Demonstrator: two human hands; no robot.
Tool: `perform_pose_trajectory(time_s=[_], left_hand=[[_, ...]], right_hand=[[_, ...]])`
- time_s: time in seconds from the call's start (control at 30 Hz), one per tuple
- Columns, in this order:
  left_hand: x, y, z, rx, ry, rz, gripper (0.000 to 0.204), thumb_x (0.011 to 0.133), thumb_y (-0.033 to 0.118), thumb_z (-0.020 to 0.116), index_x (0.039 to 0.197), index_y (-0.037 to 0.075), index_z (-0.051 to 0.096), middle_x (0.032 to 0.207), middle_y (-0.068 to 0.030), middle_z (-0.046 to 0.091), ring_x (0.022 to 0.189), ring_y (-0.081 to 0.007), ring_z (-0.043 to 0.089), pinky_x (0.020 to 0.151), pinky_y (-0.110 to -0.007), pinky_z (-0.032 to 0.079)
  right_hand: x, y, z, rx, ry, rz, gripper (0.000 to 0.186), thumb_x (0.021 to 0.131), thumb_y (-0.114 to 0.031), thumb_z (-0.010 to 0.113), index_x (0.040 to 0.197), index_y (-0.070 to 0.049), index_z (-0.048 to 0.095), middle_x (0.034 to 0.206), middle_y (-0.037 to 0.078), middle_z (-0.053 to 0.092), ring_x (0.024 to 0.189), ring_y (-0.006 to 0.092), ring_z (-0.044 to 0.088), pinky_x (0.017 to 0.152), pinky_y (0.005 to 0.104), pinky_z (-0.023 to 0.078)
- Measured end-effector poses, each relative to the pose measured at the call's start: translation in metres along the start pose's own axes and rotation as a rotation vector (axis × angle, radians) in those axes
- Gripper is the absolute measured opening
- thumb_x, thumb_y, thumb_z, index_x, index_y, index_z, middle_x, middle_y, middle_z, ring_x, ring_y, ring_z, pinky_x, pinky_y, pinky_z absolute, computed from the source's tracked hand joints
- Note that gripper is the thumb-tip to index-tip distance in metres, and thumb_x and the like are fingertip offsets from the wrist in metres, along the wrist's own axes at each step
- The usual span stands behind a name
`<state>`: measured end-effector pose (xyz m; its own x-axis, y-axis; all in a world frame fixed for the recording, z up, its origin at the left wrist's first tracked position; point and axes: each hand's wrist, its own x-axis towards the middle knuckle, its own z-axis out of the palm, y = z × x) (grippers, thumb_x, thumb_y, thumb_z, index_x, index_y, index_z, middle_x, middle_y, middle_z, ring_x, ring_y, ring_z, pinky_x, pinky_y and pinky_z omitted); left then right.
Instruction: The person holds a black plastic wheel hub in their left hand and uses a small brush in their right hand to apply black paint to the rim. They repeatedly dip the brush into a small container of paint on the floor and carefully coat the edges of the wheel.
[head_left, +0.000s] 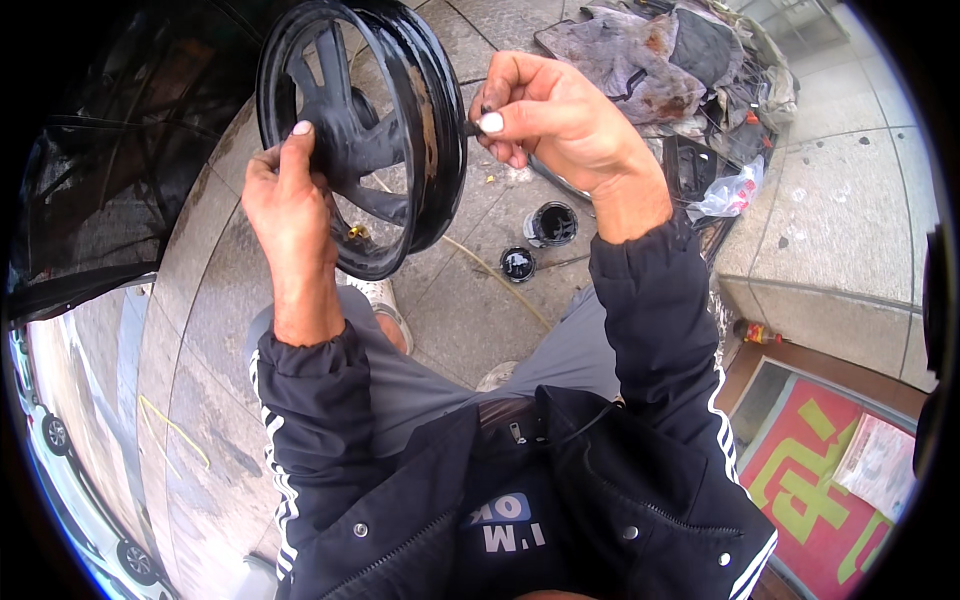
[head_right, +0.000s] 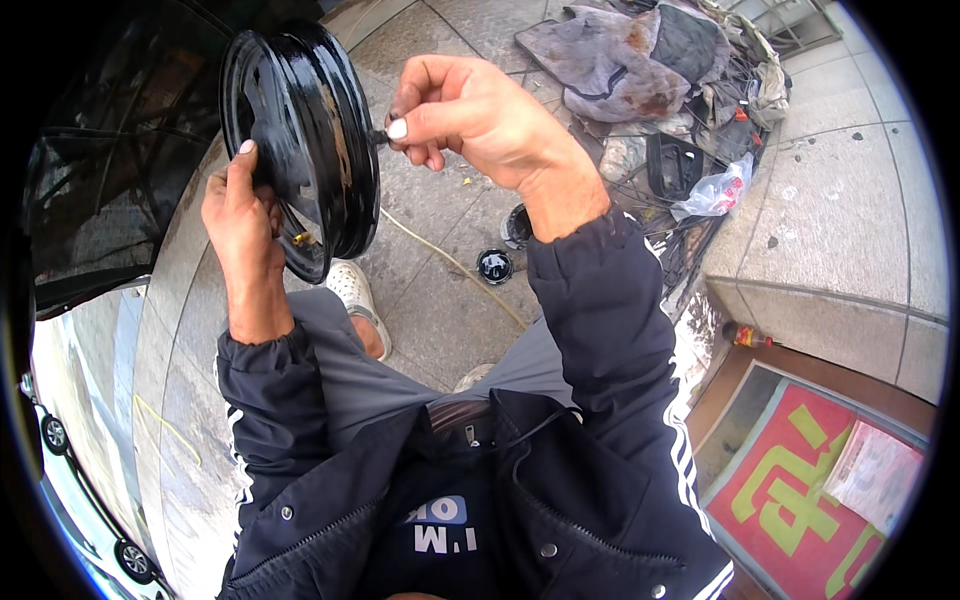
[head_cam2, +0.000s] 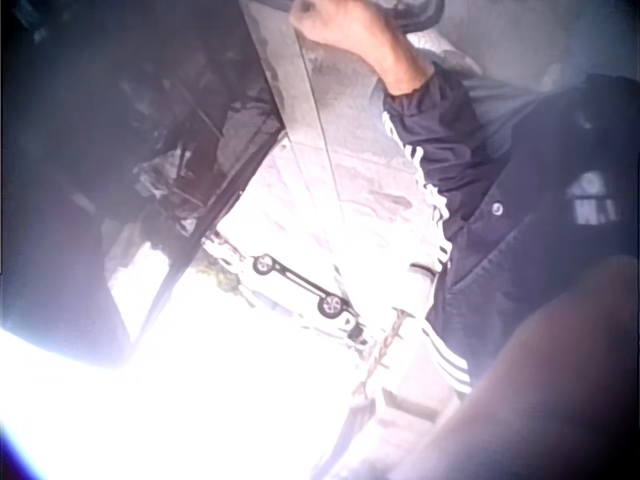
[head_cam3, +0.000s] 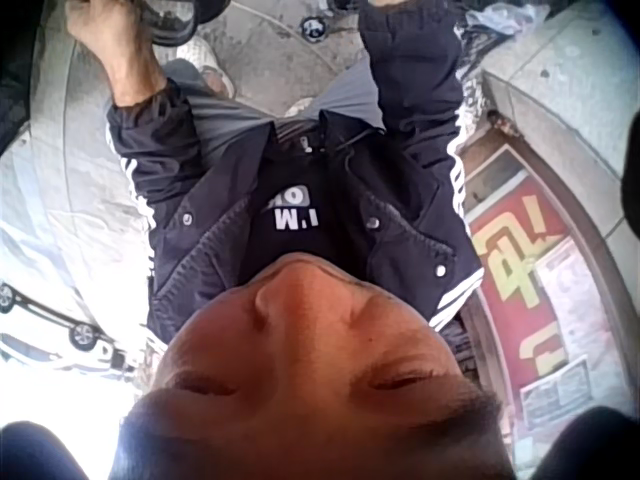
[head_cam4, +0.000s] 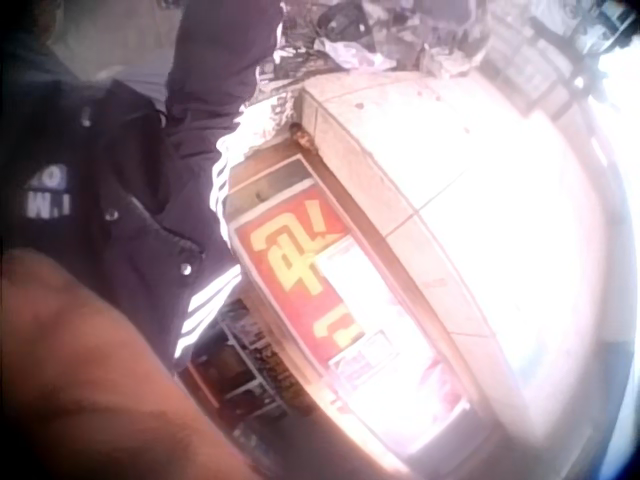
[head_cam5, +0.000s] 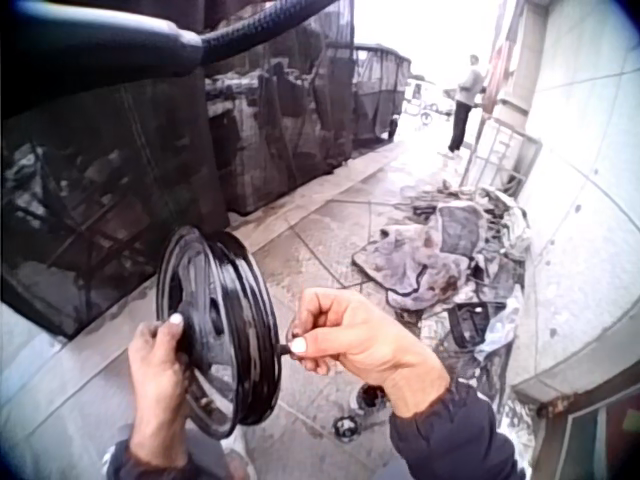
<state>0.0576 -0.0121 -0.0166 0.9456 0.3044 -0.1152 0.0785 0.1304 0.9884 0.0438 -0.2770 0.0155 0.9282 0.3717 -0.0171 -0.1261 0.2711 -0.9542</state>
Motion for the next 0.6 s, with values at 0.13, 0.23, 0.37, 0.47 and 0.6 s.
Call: perform_pose_trajectory(time_s=[0.13, 0.23, 0.37, 0.47, 0.6], left_hand=[[0.000, 0.002, -0.001, -0.007, 0.011, -0.036, 0.036, 0.094, 0.029, 0.076, 0.099, -0.001, 0.057, 0.062, 0.0017, 0.051, 0.046, -0.0054, 0.043, 0.041, -0.022, 0.032], [0.000, 0.001, -0.003, -0.023, 0.000, -0.050, 0.036, 0.094, 0.029, 0.077, 0.099, 0.000, 0.057, 0.062, 0.0017, 0.051, 0.046, -0.0055, 0.042, 0.040, -0.022, 0.031], [0.003, -0.001, -0.004, -0.043, 0.015, -0.040, 0.037, 0.093, 0.029, 0.078, 0.099, -0.001, 0.057, 0.062, 0.0013, 0.052, 0.046, -0.0055, 0.043, 0.040, -0.021, 0.031], [0.006, -0.004, -0.004, -0.054, 0.016, -0.011, 0.037, 0.092, 0.027, 0.079, 0.099, -0.002, 0.057, 0.063, 0.0007, 0.054, 0.047, -0.0057, 0.045, 0.040, -0.022, 0.032], [0.004, -0.002, 0.002, -0.060, 0.049, 0.026, 0.037, 0.091, 0.024, 0.080, 0.101, -0.004, 0.058, 0.066, 0.0000, 0.056, 0.049, -0.0056, 0.046, 0.042, -0.022, 0.033]], right_hand=[[-0.016, 0.021, 0.015, 0.025, -0.007, 0.020, 0.014, 0.086, -0.004, 0.076, 0.091, -0.002, 0.063, 0.076, 0.006, 0.069, 0.063, 0.0112, 0.064, 0.058, 0.0254, 0.050], [-0.030, 0.028, 0.024, 0.006, -0.014, 0.100, 0.014, 0.085, -0.003, 0.076, 0.090, -0.002, 0.063, 0.077, 0.005, 0.069, 0.064, 0.0105, 0.064, 0.059, 0.0246, 0.050], [-0.031, 0.005, 0.025, -0.083, 0.131, -0.050, 0.012, 0.085, -0.002, 0.074, 0.090, -0.001, 0.063, 0.078, 0.005, 0.069, 0.065, 0.0101, 0.063, 0.058, 0.0244, 0.050], [-0.012, -0.021, 0.019, -0.206, 0.199, -0.200, 0.011, 0.086, -0.002, 0.073, 0.090, -0.002, 0.063, 0.078, 0.005, 0.068, 0.065, 0.0098, 0.063, 0.057, 0.0239, 0.049], [-0.004, -0.030, 0.026, -0.398, 0.240, -0.203, 0.013, 0.087, -0.002, 0.073, 0.087, -0.002, 0.060, 0.075, 0.004, 0.066, 0.065, 0.0079, 0.061, 0.057, 0.0229, 0.047]])
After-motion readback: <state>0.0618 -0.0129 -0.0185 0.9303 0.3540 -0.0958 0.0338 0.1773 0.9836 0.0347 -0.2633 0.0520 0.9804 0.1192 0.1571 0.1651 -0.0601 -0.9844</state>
